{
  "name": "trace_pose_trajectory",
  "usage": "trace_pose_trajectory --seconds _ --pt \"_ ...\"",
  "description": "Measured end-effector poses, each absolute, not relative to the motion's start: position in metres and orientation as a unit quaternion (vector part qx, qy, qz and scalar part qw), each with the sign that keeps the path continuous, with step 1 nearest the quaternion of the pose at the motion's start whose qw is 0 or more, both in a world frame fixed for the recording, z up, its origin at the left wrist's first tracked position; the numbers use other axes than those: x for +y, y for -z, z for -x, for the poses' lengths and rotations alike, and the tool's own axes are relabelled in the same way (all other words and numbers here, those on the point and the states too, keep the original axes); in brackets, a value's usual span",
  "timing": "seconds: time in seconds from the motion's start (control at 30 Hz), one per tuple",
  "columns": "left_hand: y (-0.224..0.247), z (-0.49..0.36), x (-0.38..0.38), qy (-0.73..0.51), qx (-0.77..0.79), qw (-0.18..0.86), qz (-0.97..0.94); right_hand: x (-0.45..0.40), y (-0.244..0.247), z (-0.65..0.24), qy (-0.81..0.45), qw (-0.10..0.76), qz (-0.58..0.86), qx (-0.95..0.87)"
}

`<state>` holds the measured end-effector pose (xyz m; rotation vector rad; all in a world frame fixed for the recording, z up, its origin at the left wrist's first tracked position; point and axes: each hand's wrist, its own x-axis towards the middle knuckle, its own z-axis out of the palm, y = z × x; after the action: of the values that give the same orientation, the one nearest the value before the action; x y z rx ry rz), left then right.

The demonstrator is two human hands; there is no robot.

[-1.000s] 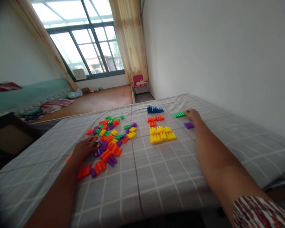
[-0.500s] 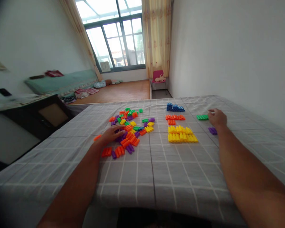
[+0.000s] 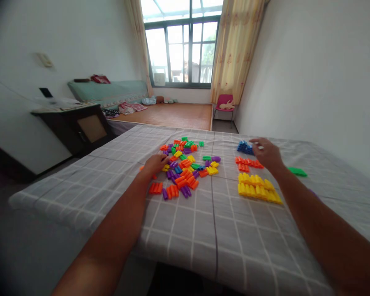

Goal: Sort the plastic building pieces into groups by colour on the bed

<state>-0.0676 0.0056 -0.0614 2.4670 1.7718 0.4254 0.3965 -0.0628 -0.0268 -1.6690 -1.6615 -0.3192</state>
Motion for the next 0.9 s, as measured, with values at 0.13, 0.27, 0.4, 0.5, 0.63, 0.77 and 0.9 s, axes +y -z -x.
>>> trace_pose_trajectory --seconds 0.13,0.27,0.4,0.5,0.63,0.77,0.9 --pt "0.056 0.06 -0.003 -0.144 0.588 0.028 -0.796 -0.023 0.015 -0.289 0.06 0.244 0.498 -0.83" --pt "0.056 0.057 -0.009 -0.167 0.587 0.024 -0.792 0.032 0.026 -0.213 0.035 0.168 0.46 -0.871" --pt "0.057 0.057 -0.009 -0.181 0.588 0.039 -0.788 0.084 0.049 -0.172 0.005 0.153 0.539 -0.828" --pt "0.057 0.058 -0.008 -0.185 0.59 0.049 -0.784 0.104 0.064 -0.161 -0.02 0.139 0.566 -0.813" --pt "0.059 0.056 -0.005 -0.18 0.584 0.043 -0.79 0.101 0.069 -0.173 -0.084 0.135 0.539 -0.827" --pt "0.062 0.052 -0.002 -0.178 0.577 0.035 -0.797 0.081 0.052 -0.209 -0.265 0.131 0.487 -0.822" --pt "0.062 0.051 -0.002 -0.178 0.577 0.031 -0.796 0.062 0.037 -0.242 -0.381 0.18 0.513 -0.748"
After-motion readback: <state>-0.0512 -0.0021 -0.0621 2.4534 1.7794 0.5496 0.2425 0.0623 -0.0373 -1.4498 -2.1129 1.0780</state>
